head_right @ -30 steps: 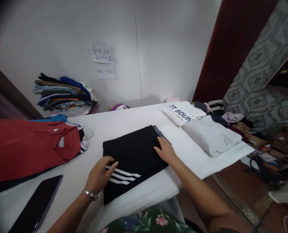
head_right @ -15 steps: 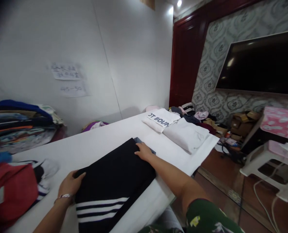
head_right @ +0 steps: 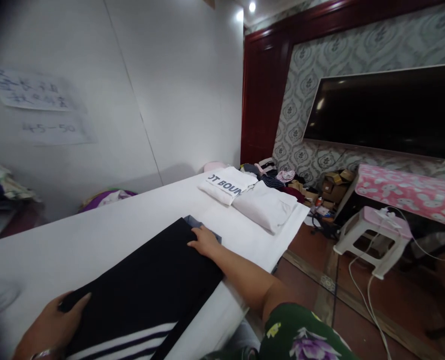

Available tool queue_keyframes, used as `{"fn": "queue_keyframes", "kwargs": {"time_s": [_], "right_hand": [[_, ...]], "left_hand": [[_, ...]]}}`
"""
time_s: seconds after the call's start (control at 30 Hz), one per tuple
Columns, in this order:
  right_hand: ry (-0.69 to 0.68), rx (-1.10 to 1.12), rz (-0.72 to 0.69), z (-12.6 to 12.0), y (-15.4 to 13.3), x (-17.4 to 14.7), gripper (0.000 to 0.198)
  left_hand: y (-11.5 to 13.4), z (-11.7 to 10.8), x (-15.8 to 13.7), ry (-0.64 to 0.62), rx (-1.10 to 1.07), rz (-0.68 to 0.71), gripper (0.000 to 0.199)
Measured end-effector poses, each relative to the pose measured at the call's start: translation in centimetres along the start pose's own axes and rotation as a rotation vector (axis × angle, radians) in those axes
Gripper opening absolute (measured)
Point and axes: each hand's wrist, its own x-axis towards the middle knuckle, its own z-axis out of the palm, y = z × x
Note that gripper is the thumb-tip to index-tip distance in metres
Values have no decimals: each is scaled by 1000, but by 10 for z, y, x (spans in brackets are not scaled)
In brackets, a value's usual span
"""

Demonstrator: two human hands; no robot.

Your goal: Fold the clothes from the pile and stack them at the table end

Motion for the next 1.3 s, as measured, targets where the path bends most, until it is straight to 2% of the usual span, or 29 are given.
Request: {"fn": "queue_keyframes", "kwargs": {"time_s": [0.13, 0.23, 0.3, 0.4, 0.47, 0.57, 0.63, 0.7, 0.8, 0.9, 1.03, 1.17, 1.3], "right_hand": [[-26, -61, 25, -3, 1, -6, 54], [-63, -142, 21, -10, -6, -10, 56], [-35, -208, -26, -15, -12, -14, 58], [8, -262, -180, -13, -18, -25, 62], [-50, -281, -206, -5, -17, -31, 61], [-153, -273, -158, 5, -10, -33, 60], [-136, -220, -158, 4, -3, -30, 59], [-38, -158, -144, -4, 8, -25, 57], [86, -78, -7, -21, 26, -24, 57], [43, 53, 148, -29, 38, -30, 63], [-20, 376, 258, -26, 34, -39, 79], [-35, 647, 213, -17, 19, -45, 77], [-11, 516, 142, -5, 9, -52, 67]], "left_hand": [[21, -8, -22, -56, 84, 35, 64], [26, -10, -31, -19, 32, 10, 67], [23, -11, -35, 5, -38, -30, 69], [14, -13, -46, 5, -163, -79, 78], [9, -15, -59, -13, -245, -107, 84], [4, -16, -80, -76, -349, -145, 87], [4, -17, -91, -140, -391, -164, 84], [5, -19, -98, -194, -420, -180, 78], [5, -19, -103, -207, -446, -149, 66], [7, -12, -105, -150, -417, -72, 58], [15, -7, -106, -34, -437, -42, 60], [17, -19, -98, 31, -529, -75, 59], [5, -30, -90, 18, -483, -138, 55]]}}
